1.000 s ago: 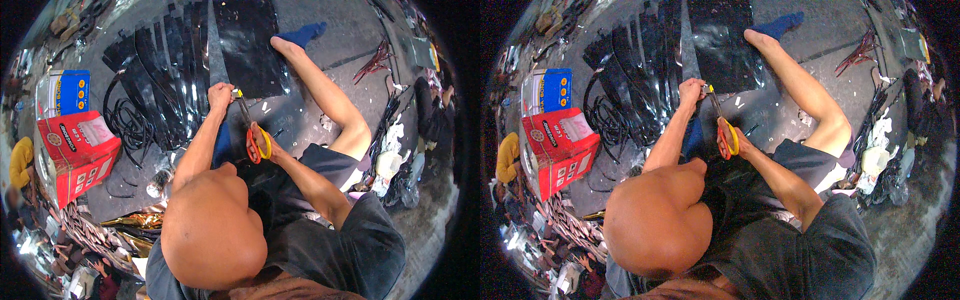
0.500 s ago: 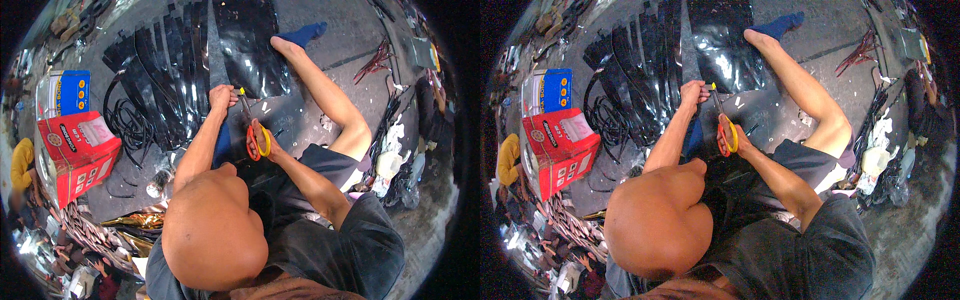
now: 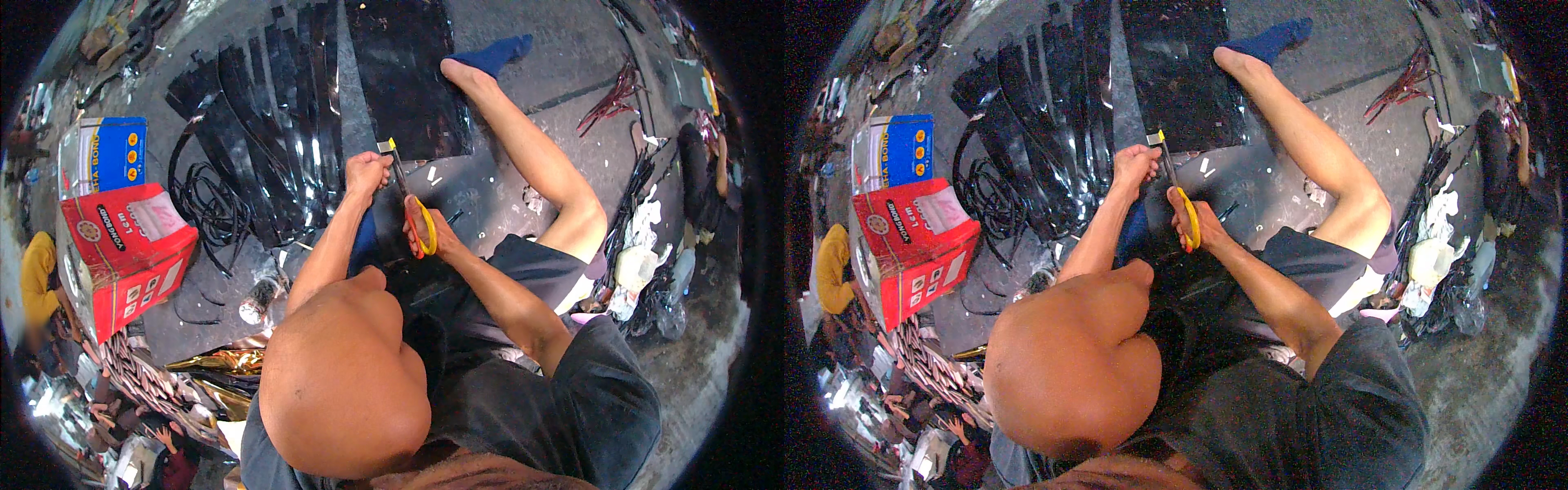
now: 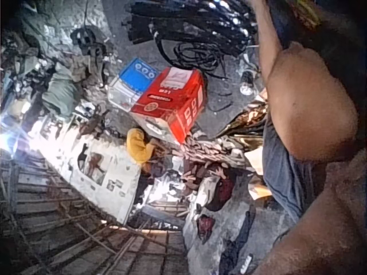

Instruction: The person sits on the floor and uses scissors to cut a black rubber sheet into thin strips. They repeatedly cut the material and gather the resulting strips into a pile.

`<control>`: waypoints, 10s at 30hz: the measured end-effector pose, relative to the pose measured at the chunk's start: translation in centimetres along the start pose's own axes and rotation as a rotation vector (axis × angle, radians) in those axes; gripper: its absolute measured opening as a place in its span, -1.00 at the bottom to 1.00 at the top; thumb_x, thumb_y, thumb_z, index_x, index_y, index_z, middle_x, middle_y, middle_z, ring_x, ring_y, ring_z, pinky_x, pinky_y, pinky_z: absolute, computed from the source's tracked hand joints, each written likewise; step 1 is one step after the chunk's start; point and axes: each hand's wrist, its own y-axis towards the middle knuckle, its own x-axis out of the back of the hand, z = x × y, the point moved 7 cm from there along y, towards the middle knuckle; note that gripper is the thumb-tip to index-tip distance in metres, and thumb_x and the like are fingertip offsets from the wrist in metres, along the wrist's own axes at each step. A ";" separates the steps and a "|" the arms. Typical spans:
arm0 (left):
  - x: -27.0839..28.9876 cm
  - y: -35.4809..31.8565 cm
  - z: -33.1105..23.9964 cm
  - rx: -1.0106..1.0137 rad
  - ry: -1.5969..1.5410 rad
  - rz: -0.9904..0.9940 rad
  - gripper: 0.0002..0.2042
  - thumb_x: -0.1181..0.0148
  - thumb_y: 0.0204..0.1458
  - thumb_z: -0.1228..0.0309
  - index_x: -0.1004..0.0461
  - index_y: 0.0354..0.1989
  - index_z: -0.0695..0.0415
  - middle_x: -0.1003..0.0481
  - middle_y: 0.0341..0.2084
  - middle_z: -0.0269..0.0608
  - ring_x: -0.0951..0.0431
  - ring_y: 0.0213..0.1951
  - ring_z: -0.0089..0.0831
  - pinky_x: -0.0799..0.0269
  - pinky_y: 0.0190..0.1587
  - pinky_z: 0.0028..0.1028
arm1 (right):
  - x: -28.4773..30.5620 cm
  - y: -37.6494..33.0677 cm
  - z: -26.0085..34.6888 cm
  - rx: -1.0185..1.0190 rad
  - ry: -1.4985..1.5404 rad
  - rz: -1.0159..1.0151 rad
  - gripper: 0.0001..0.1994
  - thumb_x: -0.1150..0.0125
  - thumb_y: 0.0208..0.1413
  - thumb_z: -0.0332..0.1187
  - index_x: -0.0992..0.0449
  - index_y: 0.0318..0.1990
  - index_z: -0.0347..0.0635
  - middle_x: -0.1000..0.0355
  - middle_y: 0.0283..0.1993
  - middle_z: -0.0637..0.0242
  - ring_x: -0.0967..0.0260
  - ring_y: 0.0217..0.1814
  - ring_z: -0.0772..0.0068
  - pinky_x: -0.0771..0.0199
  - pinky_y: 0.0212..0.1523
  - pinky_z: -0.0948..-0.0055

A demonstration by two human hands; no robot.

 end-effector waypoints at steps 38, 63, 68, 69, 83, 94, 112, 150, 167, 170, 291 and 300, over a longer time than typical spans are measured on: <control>-0.9 0.2 -2.3 -0.086 -0.095 0.106 -0.70 -0.19 0.13 0.33 -0.33 -0.64 0.03 -0.32 -0.77 -0.44 -0.21 -0.75 -0.66 -0.02 -0.70 -0.58 | 0.1 3.4 4.4 0.131 -0.046 -0.090 -0.19 0.28 0.01 0.55 -0.29 -0.58 -0.17 -0.22 -0.71 0.30 -0.25 -0.77 0.38 -0.26 -0.75 0.38; 0.2 -5.8 -9.2 -0.217 -0.134 0.149 -0.70 -0.21 0.14 0.31 -0.34 -0.63 -0.01 -0.30 -0.75 -0.50 -0.22 -0.71 -0.73 -0.05 -0.65 -0.65 | 4.2 17.4 23.4 0.337 -0.209 -0.290 0.15 0.35 -0.17 0.69 -0.53 -0.14 -0.46 -0.41 -0.46 0.07 -0.34 -0.44 0.27 -0.26 -0.53 0.23; 1.0 -6.9 -9.6 -0.239 -0.070 0.125 -0.73 -0.19 0.16 0.35 -0.38 -0.60 0.05 -0.32 -0.74 -0.49 -0.24 -0.70 -0.73 -0.05 -0.66 -0.63 | 4.3 20.2 29.2 0.383 -0.192 -0.329 0.17 0.31 -0.14 0.66 -0.52 -0.18 -0.61 -0.48 -0.20 -0.21 -0.42 -0.06 0.03 -0.34 -0.07 0.13; 0.9 -7.1 -9.9 -0.250 -0.055 0.127 -0.73 -0.18 0.16 0.35 -0.39 -0.60 0.06 -0.32 -0.74 -0.50 -0.24 -0.70 -0.73 -0.05 -0.66 -0.63 | 4.9 21.5 30.2 0.412 -0.187 -0.343 0.18 0.31 -0.15 0.67 -0.52 -0.15 -0.61 -0.47 -0.16 -0.23 -0.41 -0.02 -0.01 -0.33 -0.03 0.13; 5.1 -10.2 -7.9 -0.085 -0.095 0.017 -0.67 -0.19 0.16 0.35 -0.27 -0.64 0.01 -0.20 -0.78 -0.55 -0.24 -0.73 -0.73 -0.03 -0.68 -0.62 | 5.5 25.4 39.9 0.440 -0.145 -0.254 -0.13 0.25 -0.16 0.66 -0.27 -0.80 -0.08 -0.19 -0.80 0.34 -0.23 -0.75 0.41 -0.22 -0.64 0.37; 11.2 -10.9 -9.9 -0.542 0.919 -0.774 -0.61 -0.40 -0.15 0.26 -0.46 -0.21 0.23 -0.46 -0.32 -0.01 -0.50 -0.21 -0.10 -0.42 -0.15 -0.22 | 7.3 21.6 43.1 0.504 -0.071 -0.089 -0.22 0.17 -0.03 0.55 -0.31 -0.52 -0.13 -0.25 -0.66 0.36 -0.25 -0.72 0.46 -0.33 -0.67 0.38; -1.6 4.9 -3.2 -0.125 0.124 -0.055 -0.74 -0.33 -0.01 0.39 -0.53 -0.22 0.32 -0.54 -0.51 -0.26 -0.50 -0.48 -0.53 -0.41 -0.41 -0.47 | 3.0 -5.0 1.2 -0.086 0.201 0.004 -0.03 0.40 -0.12 0.66 -0.41 -0.47 -0.26 -0.30 -0.66 0.30 -0.32 -0.73 0.38 -0.38 -0.66 0.42; -2.9 0.1 -1.5 -0.104 0.174 0.092 -0.74 -0.26 0.04 0.37 -0.40 -0.65 0.14 -0.40 -0.72 -0.36 -0.33 -0.63 -0.58 -0.18 -0.56 -0.48 | 2.5 0.2 1.2 -0.025 0.006 -0.017 -0.07 0.26 -0.10 0.62 -0.37 -0.43 -0.31 -0.28 -0.66 0.26 -0.34 -0.70 0.35 -0.39 -0.66 0.38; -3.4 1.5 -0.8 -0.090 -0.023 0.071 -0.75 -0.20 0.09 0.33 -0.39 -0.60 0.09 -0.35 -0.72 -0.43 -0.24 -0.68 -0.65 -0.08 -0.62 -0.54 | 2.4 0.5 2.1 0.042 0.057 -0.047 -0.22 0.12 0.00 0.51 -0.32 -0.54 -0.19 -0.17 -0.74 0.32 -0.26 -0.77 0.36 -0.28 -0.78 0.32; -3.7 0.5 -1.0 -0.077 -0.020 0.105 -0.78 -0.17 0.14 0.30 -0.40 -0.54 0.03 -0.34 -0.71 -0.47 -0.22 -0.72 -0.67 -0.03 -0.67 -0.57 | 2.4 1.4 3.6 0.082 0.074 -0.038 -0.22 0.14 0.02 0.50 -0.33 -0.51 -0.21 -0.17 -0.72 0.33 -0.26 -0.77 0.37 -0.31 -0.75 0.33; -6.0 0.5 -1.7 -0.207 0.083 0.158 -0.73 -0.24 0.07 0.35 -0.39 -0.64 0.13 -0.40 -0.72 -0.38 -0.33 -0.67 -0.62 -0.21 -0.62 -0.52 | 5.3 -0.3 1.1 0.020 -0.025 -0.060 -0.09 0.23 -0.09 0.61 -0.36 -0.50 -0.29 -0.25 -0.68 0.28 -0.32 -0.73 0.35 -0.35 -0.71 0.37; -6.7 0.4 -2.0 -0.024 -0.064 0.187 -0.76 -0.17 0.15 0.27 -0.42 -0.53 0.07 -0.35 -0.72 -0.45 -0.26 -0.71 -0.65 -0.08 -0.67 -0.57 | 5.1 -0.1 1.4 0.047 -0.031 -0.083 -0.17 0.24 0.04 0.52 -0.30 -0.55 -0.26 -0.18 -0.74 0.29 -0.25 -0.79 0.36 -0.28 -0.77 0.38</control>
